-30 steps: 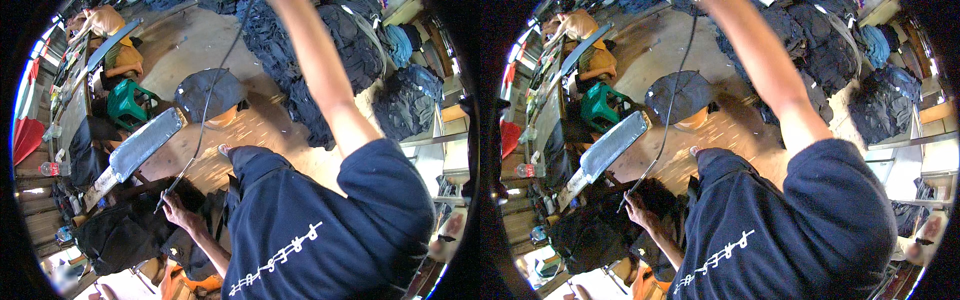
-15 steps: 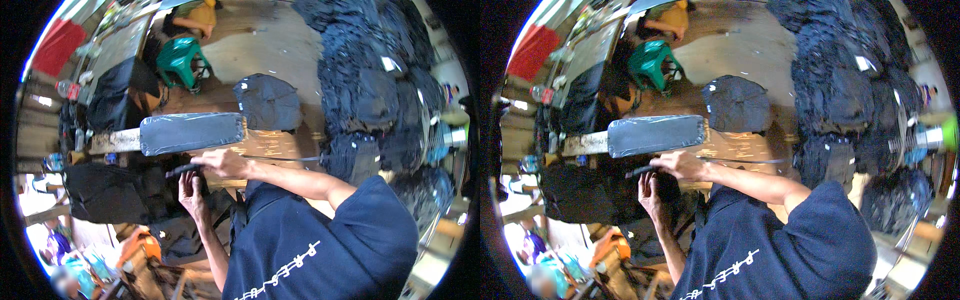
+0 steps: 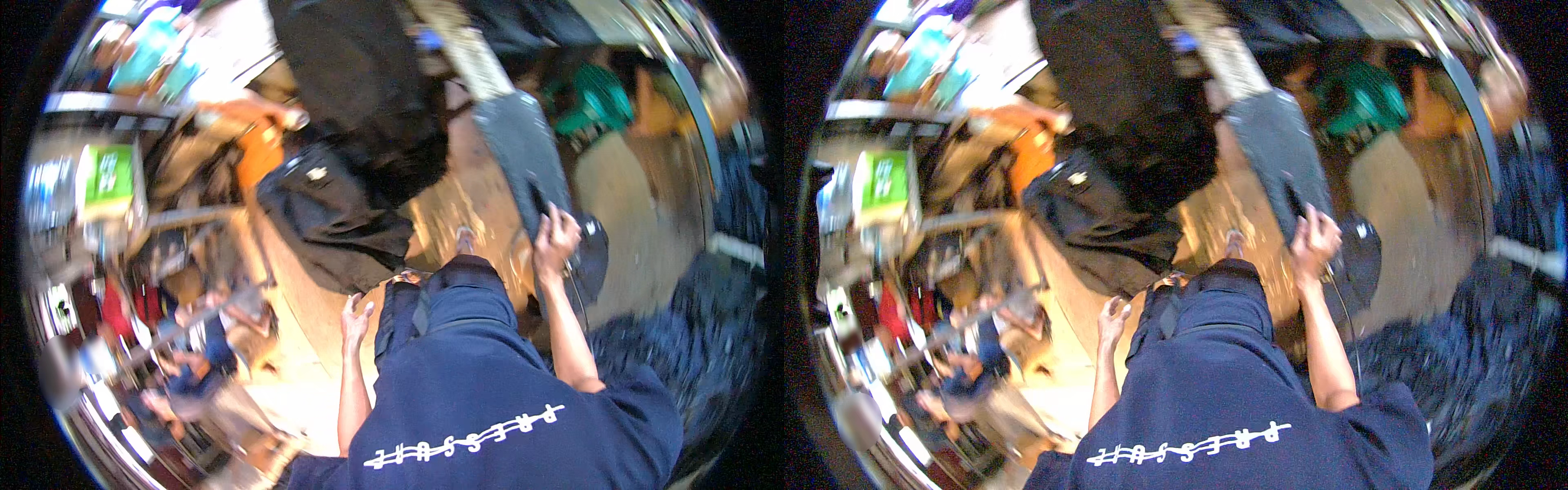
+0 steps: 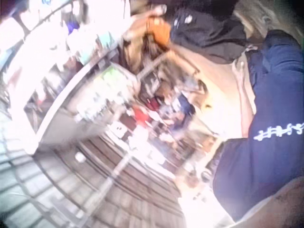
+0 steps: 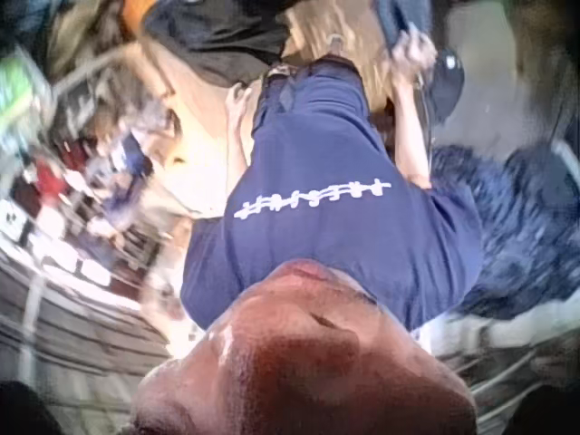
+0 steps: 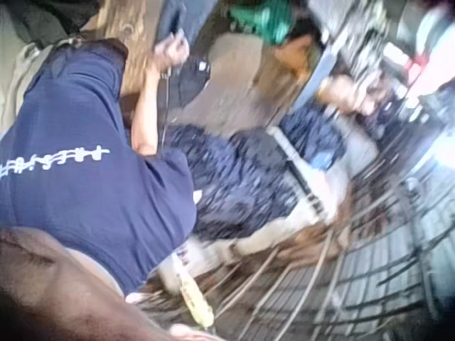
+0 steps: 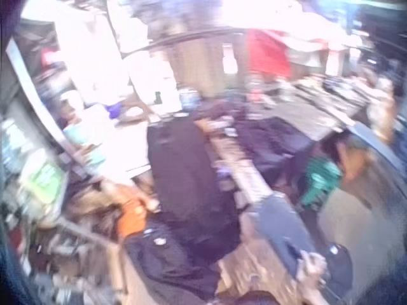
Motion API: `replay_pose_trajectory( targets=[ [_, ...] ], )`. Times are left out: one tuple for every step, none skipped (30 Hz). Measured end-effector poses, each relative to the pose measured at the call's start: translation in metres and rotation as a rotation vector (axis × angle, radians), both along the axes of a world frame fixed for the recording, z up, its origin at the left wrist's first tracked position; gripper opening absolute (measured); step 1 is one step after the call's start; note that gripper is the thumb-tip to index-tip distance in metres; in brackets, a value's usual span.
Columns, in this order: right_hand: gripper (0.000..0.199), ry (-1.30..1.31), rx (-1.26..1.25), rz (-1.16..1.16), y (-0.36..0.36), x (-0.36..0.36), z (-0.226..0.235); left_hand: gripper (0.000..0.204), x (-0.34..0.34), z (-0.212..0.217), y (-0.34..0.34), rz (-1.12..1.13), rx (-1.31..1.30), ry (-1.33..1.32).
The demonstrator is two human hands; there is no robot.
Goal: The person uses a handheld electric tool to remove loose threads and fabric pills from the surface of black pants. They repeatedly lift, rotate, and reposition the pants to access different areas while working in a cluttered workshop environment.
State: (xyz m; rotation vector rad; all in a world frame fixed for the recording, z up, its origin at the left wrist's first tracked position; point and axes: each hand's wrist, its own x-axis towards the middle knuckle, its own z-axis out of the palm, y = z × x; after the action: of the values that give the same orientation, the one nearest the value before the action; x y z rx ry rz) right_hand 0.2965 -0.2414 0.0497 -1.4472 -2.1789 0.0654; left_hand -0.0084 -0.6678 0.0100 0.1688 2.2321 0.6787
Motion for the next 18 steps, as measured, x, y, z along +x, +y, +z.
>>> replay_pose_trajectory(
  targets=[
    [0.037,-0.007,0.058,-0.014,0.002,0.006,-0.002,0.066,0.009,-0.007,-0.005,0.074,0.025,-0.026],
    [0.038,-0.057,0.005,0.0,0.004,0.01,-0.007,0.064,0.015,-0.011,-0.01,0.138,0.055,-0.061],
    [0.038,-0.09,0.01,-0.018,0.005,0.013,-0.007,0.067,0.018,-0.017,-0.011,0.251,0.111,-0.079],
    [0.039,-0.095,-0.031,-0.008,0.007,0.016,-0.007,0.068,0.02,-0.023,-0.012,0.334,0.133,-0.105],
    [0.041,-0.113,-0.083,-0.018,0.008,0.015,-0.005,0.069,0.017,-0.029,-0.012,0.414,0.161,-0.121],
    [0.048,-0.197,-0.138,-0.056,0.01,0.013,0.0,0.07,0.012,-0.035,-0.01,0.431,0.189,-0.125],
    [0.056,-0.224,-0.134,-0.116,0.01,0.004,0.003,0.071,0.005,-0.04,-0.008,0.462,0.223,-0.117],
    [0.057,-0.233,0.052,-0.048,0.014,-0.001,0.014,0.072,-0.003,-0.048,0.002,0.457,0.246,-0.148],
    [0.059,-0.22,0.142,-0.012,0.013,-0.018,0.021,0.074,-0.014,-0.049,0.007,0.451,0.27,-0.053],
    [0.063,-0.152,0.151,0.147,0.016,-0.038,0.03,0.076,-0.024,-0.053,0.02,0.426,0.275,0.017],
    [0.065,-0.162,0.083,0.288,0.02,-0.065,0.034,0.078,-0.035,-0.056,0.038,0.411,0.257,0.068],
    [0.067,-0.154,0.032,0.433,0.021,-0.095,0.036,0.084,-0.047,-0.058,0.057,0.362,0.246,0.145],
    [0.069,-0.151,-0.021,0.577,0.02,-0.128,0.035,0.091,-0.058,-0.06,0.081,0.321,0.222,0.214],
    [0.072,-0.157,-0.101,0.679,0.017,-0.166,0.029,0.098,-0.07,-0.061,0.105,0.336,0.204,0.206],
    [0.076,-0.191,-0.161,0.753,0.012,-0.201,0.024,0.104,-0.082,-0.063,0.133,0.322,0.207,0.201],
    [0.081,-0.183,-0.209,0.862,0.007,-0.244,0.011,0.105,-0.097,-0.065,0.153,0.352,0.201,0.174],
    [0.085,-0.222,-0.237,0.964,0.003,-0.288,-0.001,0.107,-0.114,-0.067,0.174,0.377,0.208,0.185],
    [0.091,-0.231,-0.239,1.019,-0.001,-0.331,-0.018,0.108,-0.132,-0.073,0.193,0.382,0.208,0.207]
  ],
)
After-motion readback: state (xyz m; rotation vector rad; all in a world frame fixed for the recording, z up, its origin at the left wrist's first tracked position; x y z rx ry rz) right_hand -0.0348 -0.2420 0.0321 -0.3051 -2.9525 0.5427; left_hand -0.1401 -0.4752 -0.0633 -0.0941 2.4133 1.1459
